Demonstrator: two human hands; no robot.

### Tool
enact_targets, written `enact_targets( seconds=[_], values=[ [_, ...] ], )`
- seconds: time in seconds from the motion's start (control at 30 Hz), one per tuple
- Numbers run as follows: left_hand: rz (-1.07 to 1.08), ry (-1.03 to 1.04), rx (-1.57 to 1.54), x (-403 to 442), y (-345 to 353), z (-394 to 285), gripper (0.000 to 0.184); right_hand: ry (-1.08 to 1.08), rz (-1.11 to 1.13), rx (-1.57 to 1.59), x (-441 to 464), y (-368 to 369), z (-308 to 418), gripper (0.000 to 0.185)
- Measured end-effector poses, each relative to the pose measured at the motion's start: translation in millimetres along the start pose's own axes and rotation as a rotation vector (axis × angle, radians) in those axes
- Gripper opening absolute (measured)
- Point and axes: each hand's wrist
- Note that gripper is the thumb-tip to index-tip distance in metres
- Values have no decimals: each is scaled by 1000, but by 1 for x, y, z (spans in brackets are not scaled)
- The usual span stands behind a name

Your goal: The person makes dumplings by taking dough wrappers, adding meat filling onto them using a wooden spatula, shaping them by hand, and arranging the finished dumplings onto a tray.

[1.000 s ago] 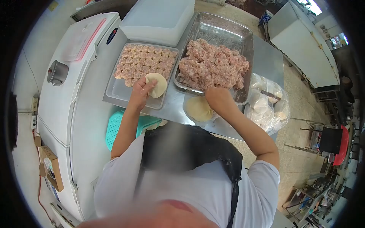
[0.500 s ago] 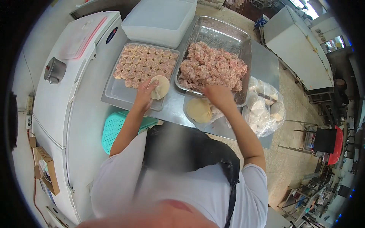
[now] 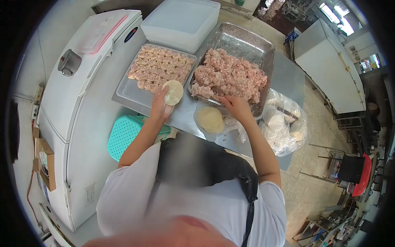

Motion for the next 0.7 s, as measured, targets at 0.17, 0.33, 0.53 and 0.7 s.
enact_targets(
  seconds=[0.17, 0.33, 0.53, 0.7],
  values=[
    [105, -103, -119, 4, 56, 33, 35, 283, -58, 521, -7, -31, -17, 30],
    [233, -259, -357, -18, 161, 44, 43, 115, -187, 594, -12, -39, -13, 27],
    [209, -194, -391, 6, 165, 75, 62, -88, -39, -22, -40, -105, -20, 25],
    [209, -204, -351, -19, 193, 83, 59, -199, -231, -144, -49, -91, -43, 19]
  ],
)
Point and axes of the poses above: each hand's wrist, its own x-axis towards the middle knuckle, its own y-axis out of the palm, z = x × y, and after that the axes turned 5 degrees about -z, right-handed
